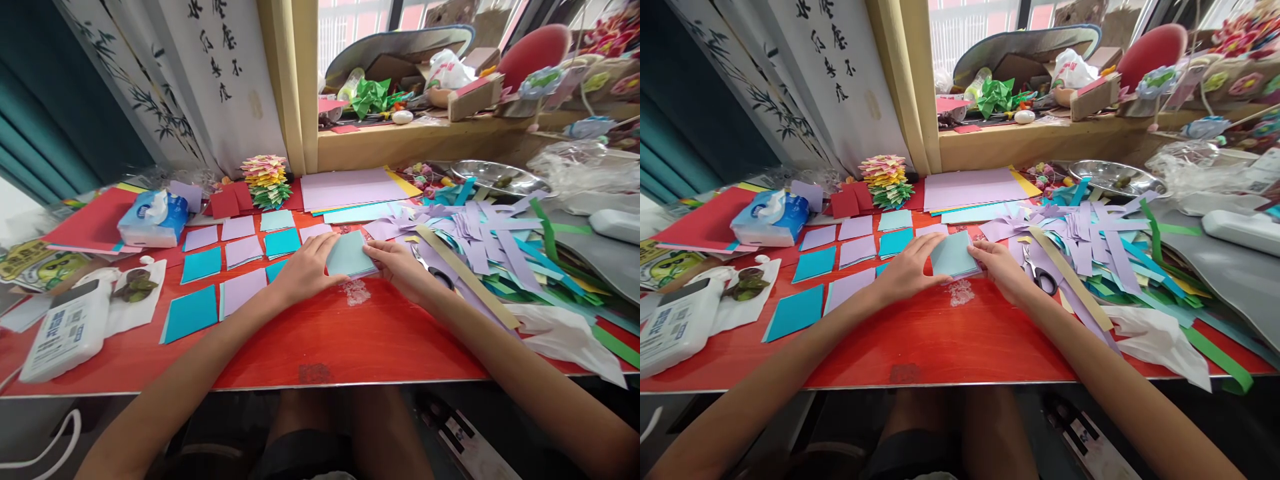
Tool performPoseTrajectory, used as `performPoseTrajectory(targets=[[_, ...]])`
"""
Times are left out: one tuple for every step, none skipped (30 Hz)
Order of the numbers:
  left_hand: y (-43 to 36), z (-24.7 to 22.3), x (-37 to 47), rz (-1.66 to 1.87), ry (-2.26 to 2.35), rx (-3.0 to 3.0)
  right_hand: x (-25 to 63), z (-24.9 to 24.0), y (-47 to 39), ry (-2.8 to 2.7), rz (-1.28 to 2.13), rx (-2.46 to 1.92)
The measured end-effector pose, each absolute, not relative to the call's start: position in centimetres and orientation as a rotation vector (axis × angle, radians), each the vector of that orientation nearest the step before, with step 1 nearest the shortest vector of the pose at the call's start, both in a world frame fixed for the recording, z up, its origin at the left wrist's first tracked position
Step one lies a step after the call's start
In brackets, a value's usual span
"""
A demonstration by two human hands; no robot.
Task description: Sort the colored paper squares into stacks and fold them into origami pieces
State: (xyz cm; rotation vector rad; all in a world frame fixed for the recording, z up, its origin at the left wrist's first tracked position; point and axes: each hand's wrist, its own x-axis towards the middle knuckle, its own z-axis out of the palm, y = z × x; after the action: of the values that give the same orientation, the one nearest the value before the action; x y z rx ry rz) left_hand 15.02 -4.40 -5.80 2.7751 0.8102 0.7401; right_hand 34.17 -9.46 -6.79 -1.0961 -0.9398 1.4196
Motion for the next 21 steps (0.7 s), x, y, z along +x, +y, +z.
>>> performPoseTrajectory(targets=[[-4.4, -5.9, 15.0, 0.735, 0.811, 2.773, 34.2, -6.7, -9.5, -0.940, 1.432, -1.094], [-4.3, -5.9, 15.0, 0.732, 0.813, 2.767, 34.2, -6.5, -9.5, -0.940, 1.443, -1.092], [-4.3, -6.0, 15.0, 0.731, 0.816, 2.760, 34.2, -6.4, -9.6, -0.943, 1.458, -1.086], [-4.2, -6.0, 14.9, 0.731, 0.819, 2.751, 34.3, -6.2, -9.6, -0.949, 1.474, -1.074], [-4.2, -6.1, 14.9, 0.730, 0.822, 2.742, 34.3, -6.0, -9.6, -0.957, 1.491, -1.059], [-4.1, -6.1, 14.9, 0.728, 0.825, 2.732, 34.3, -5.8, -9.7, -0.966, 1.511, -1.046], [-4.1, -6.1, 14.8, 0.726, 0.830, 2.722, 34.4, -5.7, -9.7, -0.977, 1.530, -1.036], [-4.1, -6.0, 14.8, 0.722, 0.839, 2.712, 34.4, -5.5, -9.8, -0.989, 1.548, -1.027], [-4.0, -6.0, 14.8, 0.720, 0.849, 2.704, 34.5, -5.3, -9.8, -1.001, 1.563, -1.023], [-4.0, -6.0, 14.8, 0.718, 0.860, 2.698, 34.5, -5.2, -9.8, -1.010, 1.575, -1.023], [-4.0, -5.9, 14.8, 0.716, 0.870, 2.693, 34.5, -5.1, -9.9, -1.018, 1.587, -1.023], [-3.9, -5.9, 14.7, 0.716, 0.878, 2.687, 34.6, -5.0, -9.9, -1.027, 1.596, -1.018], [-3.9, -5.9, 14.7, 0.715, 0.882, 2.681, 34.6, -5.0, -10.0, -1.037, 1.603, -1.008], [-3.9, -5.9, 14.7, 0.716, 0.885, 2.673, 34.6, -4.9, -10.0, -1.049, 1.608, -0.996], [-3.9, -5.9, 14.7, 0.719, 0.888, 2.663, 34.6, -4.9, -10.1, -1.063, 1.609, -0.983], [-3.8, -6.0, 14.7, 0.723, 0.889, 2.652, 34.7, -4.9, -10.1, -1.079, 1.606, -0.972], [-3.8, -6.0, 14.7, 0.731, 0.889, 2.641, 34.7, -4.9, -10.1, -1.095, 1.600, -0.968], [-3.8, -6.0, 14.7, 0.736, 0.888, 2.631, 34.7, -5.0, -10.2, -1.111, 1.595, -0.969], [-3.8, -6.0, 14.7, 0.739, 0.888, 2.622, 34.7, -5.0, -10.2, -1.124, 1.591, -0.971], [-3.9, -6.0, 14.7, 0.739, 0.892, 2.613, 34.7, -5.0, -10.2, -1.133, 1.589, -0.975], [-3.9, -6.0, 14.7, 0.737, 0.897, 2.605, 34.7, -5.1, -10.2, -1.137, 1.588, -0.978]])
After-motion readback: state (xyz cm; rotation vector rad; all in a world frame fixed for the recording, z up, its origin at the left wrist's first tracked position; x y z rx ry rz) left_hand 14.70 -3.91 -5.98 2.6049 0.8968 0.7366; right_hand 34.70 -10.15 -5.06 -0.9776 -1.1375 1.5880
